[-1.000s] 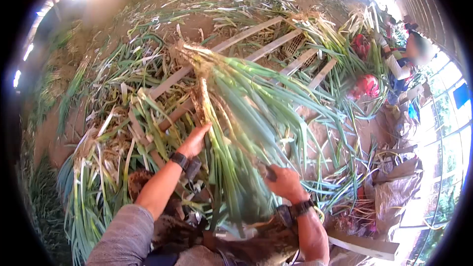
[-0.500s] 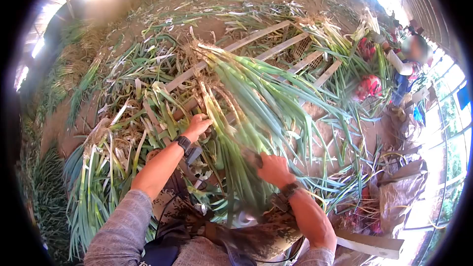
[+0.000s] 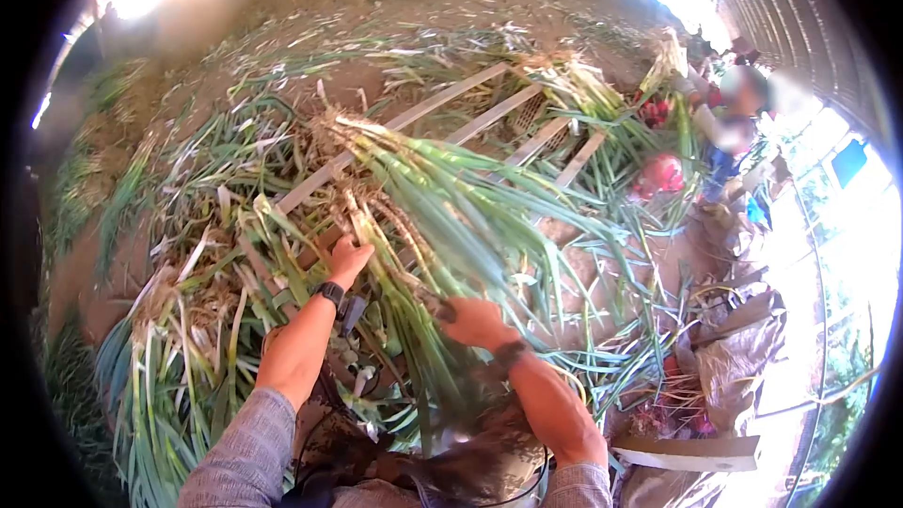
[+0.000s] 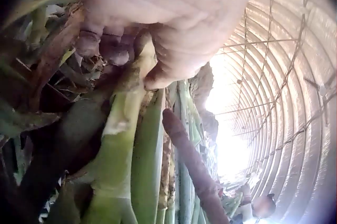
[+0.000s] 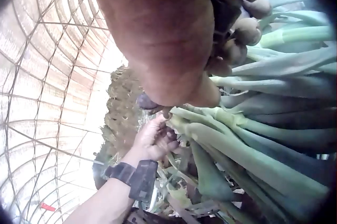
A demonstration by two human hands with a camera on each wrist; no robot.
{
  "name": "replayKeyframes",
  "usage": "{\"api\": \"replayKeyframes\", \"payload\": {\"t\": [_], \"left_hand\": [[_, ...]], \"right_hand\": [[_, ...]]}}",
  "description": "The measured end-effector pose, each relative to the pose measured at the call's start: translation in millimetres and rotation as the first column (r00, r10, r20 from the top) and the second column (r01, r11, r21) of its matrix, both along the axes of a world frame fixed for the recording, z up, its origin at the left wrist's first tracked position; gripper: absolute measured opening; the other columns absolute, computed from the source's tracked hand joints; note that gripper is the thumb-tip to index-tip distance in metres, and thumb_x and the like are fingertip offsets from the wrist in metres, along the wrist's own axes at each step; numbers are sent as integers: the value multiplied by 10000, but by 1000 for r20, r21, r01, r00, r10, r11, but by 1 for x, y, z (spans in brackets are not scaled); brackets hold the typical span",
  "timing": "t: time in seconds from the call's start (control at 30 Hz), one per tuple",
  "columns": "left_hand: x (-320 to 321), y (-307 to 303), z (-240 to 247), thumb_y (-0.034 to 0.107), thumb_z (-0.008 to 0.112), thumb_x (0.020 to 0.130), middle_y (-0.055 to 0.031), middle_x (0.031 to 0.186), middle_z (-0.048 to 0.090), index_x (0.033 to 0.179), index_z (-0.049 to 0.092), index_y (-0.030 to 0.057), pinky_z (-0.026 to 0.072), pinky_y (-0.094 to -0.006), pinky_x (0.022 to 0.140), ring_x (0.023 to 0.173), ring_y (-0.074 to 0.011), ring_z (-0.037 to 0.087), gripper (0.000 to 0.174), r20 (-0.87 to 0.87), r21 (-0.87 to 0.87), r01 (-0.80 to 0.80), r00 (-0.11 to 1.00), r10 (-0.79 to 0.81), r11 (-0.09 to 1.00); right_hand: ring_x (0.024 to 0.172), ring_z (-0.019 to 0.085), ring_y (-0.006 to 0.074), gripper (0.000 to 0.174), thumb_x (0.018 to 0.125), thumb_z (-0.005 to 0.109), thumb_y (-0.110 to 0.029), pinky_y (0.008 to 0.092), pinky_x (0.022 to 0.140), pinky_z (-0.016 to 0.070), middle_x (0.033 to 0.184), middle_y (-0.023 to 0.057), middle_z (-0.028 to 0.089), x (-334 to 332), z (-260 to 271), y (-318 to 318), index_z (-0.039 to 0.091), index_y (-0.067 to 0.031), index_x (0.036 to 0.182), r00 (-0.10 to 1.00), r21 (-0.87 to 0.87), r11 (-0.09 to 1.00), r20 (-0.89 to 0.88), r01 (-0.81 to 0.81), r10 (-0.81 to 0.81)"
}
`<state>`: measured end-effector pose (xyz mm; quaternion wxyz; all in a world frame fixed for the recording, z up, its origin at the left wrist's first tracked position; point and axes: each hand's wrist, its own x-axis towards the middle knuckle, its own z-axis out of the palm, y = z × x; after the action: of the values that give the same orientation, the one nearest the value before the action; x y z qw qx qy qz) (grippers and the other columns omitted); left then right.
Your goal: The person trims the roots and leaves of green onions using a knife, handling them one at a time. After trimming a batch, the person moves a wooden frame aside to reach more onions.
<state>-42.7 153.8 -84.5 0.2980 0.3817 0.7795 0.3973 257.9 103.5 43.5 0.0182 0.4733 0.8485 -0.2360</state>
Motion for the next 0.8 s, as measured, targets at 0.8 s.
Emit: {"api": "replayKeyframes", "payload": {"t": [0.8], "left_hand": [[13,-84,83,262,755,828,-70,862,702,1007,670,2,521,-328,725,781,-147,651,326,95,404,275,936,-339,872]], "right_hand": [[787,664,397,297,800,703,-251,503,692,515,824,180,688,-11,42,-29,638,-74,1028,982,390,920,-183,33,42]]}}
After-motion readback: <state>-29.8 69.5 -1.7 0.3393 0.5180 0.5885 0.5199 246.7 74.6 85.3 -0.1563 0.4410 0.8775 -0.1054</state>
